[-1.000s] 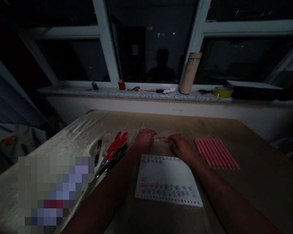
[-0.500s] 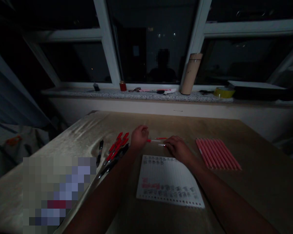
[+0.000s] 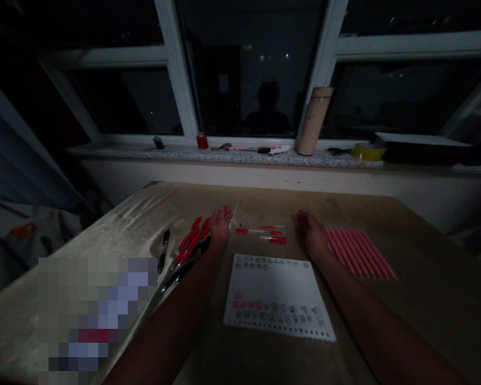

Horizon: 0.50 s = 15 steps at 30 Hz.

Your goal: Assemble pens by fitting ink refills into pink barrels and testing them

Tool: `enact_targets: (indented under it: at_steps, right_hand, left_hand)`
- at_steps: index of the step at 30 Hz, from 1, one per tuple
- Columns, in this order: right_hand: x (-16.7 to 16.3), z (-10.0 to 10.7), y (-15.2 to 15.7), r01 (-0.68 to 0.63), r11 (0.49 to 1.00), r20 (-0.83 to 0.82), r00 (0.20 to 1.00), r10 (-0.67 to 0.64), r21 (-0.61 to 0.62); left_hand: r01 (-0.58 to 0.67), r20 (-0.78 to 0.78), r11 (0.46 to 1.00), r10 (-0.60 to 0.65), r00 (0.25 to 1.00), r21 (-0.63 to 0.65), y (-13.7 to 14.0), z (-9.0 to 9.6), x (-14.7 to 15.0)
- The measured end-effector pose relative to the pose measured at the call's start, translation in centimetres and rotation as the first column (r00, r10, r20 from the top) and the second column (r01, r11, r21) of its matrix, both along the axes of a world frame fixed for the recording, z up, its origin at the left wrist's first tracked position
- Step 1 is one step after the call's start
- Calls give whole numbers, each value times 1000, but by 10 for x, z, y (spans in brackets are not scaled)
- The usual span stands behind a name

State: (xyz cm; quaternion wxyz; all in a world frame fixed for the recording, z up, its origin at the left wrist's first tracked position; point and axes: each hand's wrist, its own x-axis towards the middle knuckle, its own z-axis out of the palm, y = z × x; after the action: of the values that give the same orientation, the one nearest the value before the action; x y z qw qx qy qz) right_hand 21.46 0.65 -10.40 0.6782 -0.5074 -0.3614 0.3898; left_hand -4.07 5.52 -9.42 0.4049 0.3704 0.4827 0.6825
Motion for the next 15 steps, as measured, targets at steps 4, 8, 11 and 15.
enact_targets:
  at_steps: [4, 8, 11, 15]
  right_hand:
    - [-4, 8, -1, 11, 1000, -206, 978, -15, -24]
    - [-6, 12, -3, -30, 999, -240, 971, 22, -31]
    - [-7, 12, -3, -31, 999, -245, 969, 22, -32]
    - [-7, 10, -2, -26, 1000, -258, 966, 21, -16]
  left_hand:
    - [37, 11, 999, -38, 999, 19, -3, 1, -1]
    - [77, 121, 996, -82, 989, 44, -7, 6, -2]
    - [105, 108, 993, -110, 988, 52, -10, 8, -1]
    - [117, 69, 991, -121, 990, 61, -10, 8, 0]
